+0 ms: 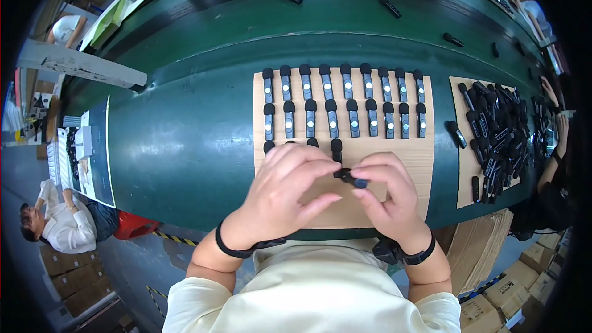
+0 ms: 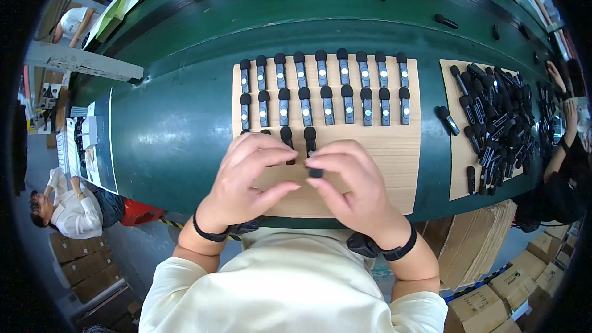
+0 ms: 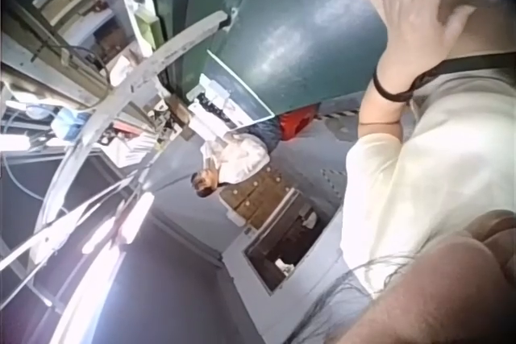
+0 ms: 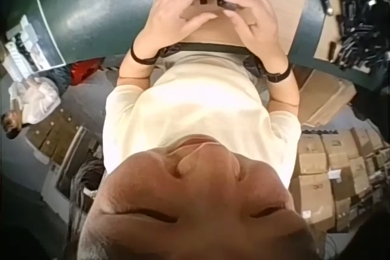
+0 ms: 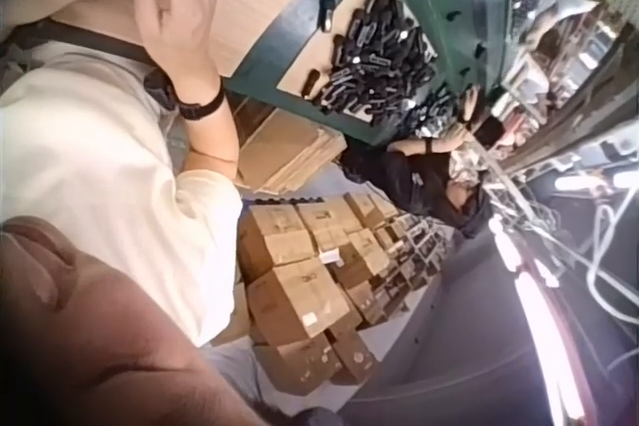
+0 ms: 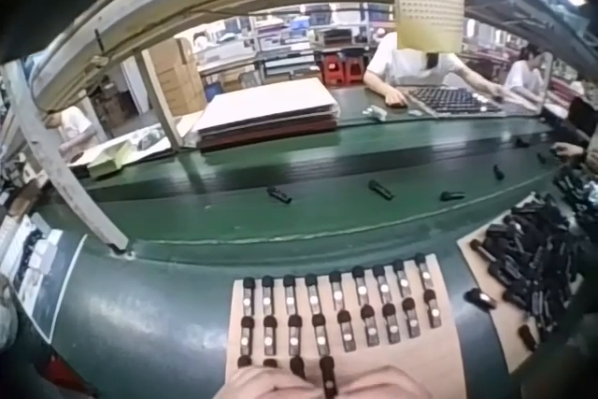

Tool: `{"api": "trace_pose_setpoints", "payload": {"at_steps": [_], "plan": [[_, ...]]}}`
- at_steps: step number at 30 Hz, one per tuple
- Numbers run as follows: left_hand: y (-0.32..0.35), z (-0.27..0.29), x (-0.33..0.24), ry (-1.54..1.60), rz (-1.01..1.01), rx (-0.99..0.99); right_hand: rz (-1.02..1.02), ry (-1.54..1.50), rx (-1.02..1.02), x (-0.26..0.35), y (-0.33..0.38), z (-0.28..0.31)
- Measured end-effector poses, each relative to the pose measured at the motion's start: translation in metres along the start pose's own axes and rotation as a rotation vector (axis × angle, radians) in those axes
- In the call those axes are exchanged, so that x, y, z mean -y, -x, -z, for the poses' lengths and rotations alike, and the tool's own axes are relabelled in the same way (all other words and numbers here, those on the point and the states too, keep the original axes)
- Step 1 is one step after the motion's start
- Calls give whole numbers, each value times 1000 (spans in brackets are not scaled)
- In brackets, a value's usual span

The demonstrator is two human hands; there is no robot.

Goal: Inspect and place small electronic components into a cardboard jig on an industrial assembly line.

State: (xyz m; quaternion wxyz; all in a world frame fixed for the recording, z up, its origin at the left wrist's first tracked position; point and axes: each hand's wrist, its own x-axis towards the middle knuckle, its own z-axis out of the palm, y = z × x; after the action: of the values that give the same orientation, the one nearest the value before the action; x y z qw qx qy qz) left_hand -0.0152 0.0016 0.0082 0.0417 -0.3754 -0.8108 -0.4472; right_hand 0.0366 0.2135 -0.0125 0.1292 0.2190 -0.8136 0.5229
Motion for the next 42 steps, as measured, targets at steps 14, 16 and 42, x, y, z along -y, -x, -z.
{"api": "trace_pose_setpoints", "payload": {"at_steps": [14, 16, 42], "plan": [[-32, 119, 91, -327, 162, -18, -66, 549, 214, -16, 29, -4], [-44, 127, 109, -333, 199, -22, -71, 558, 226, -19, 28, -5], [-184, 113, 296, -672, 230, -50, -330, 324, 194, -6, 8, 29]]}}
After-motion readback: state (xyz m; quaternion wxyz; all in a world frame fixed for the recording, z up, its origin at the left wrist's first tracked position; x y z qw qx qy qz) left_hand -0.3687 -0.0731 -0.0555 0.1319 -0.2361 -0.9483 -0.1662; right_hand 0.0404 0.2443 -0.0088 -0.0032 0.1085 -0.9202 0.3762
